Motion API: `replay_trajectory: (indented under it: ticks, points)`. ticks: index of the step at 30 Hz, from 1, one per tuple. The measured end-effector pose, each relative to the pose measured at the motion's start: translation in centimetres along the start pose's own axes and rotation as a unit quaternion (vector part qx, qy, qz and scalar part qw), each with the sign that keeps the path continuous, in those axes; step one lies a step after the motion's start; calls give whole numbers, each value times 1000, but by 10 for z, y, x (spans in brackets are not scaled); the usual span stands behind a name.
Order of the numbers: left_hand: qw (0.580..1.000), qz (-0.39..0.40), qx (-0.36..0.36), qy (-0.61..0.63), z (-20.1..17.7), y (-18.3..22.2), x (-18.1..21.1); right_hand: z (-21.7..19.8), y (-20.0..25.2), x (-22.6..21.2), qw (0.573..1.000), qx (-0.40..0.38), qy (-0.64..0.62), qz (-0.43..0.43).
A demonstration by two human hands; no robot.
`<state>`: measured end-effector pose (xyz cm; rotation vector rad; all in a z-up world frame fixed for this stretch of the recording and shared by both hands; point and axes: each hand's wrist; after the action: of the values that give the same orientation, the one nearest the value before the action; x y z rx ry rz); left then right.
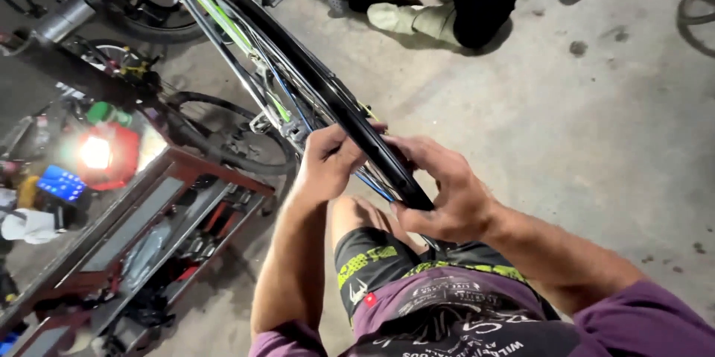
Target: Inspecting and adjusting the hub and spokes of a bicycle wheel in a repair shop environment.
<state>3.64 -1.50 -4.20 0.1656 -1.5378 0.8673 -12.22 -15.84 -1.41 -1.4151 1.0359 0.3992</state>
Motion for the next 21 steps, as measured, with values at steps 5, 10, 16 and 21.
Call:
replay_trajectory:
  ticks: [5,10,16,21]
  points:
    - [996,-33,-77,-18,-4,-5,9,2,11,-2,999,22,36,-16]
    - [998,2,-63,-22,1,1,7,2,15,-9,999,1,48,12]
    - [991,37,-114,-64,-1,-4,40,-4,12,-12,992,-80,69,74]
    - [996,37,-26,79,-5,14,0,-8,2,-2,992,-103,-13,66]
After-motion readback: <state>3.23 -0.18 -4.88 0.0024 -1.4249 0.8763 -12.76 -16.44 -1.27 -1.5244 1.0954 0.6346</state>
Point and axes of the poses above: each hand's wrist, its own y-axis away from the middle knuckle, its own z-axis out of the palm, x = y × z
